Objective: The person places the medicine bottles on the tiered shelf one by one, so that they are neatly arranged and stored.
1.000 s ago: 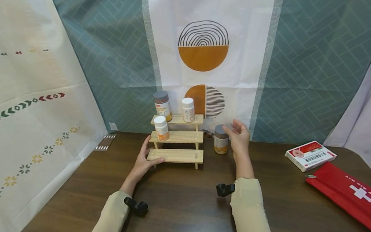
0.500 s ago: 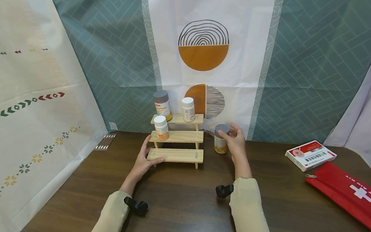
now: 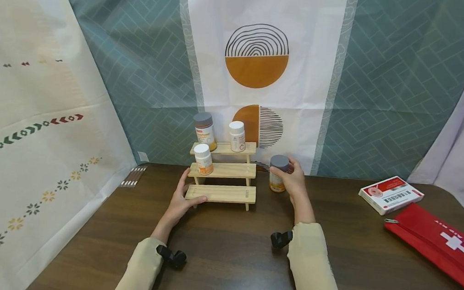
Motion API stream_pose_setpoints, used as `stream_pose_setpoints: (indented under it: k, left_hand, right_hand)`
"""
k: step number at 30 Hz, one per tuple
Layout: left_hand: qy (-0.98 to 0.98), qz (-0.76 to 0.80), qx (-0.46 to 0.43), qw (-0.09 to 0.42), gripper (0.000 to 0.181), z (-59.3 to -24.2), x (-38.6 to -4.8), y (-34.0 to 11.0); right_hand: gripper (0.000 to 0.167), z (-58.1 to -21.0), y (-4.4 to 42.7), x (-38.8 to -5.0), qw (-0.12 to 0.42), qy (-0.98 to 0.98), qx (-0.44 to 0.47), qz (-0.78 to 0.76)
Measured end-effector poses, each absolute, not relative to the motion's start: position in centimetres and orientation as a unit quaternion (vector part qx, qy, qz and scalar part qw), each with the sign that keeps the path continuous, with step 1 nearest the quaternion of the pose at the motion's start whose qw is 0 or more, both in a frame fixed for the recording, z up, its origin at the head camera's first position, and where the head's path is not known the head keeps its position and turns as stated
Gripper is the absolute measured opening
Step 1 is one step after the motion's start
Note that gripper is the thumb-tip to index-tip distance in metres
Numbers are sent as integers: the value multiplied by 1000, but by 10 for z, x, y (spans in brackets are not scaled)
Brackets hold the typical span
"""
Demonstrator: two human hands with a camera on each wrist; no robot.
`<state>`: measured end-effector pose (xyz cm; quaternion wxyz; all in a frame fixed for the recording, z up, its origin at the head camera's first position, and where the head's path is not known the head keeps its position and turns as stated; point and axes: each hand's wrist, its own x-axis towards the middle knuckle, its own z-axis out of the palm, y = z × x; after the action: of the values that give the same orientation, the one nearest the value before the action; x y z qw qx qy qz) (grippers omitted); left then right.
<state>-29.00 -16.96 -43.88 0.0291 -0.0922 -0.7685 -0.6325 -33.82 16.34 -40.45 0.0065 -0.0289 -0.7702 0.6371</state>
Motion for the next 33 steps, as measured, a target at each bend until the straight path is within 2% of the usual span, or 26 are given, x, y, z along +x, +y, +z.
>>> stream_pose_setpoints:
  k: [33]
  left_hand:
    - [-761,-643,-88,24,106,-439,-291,-170]
  right_hand:
    - [83,-409,165,-340,44,-759,-77,646]
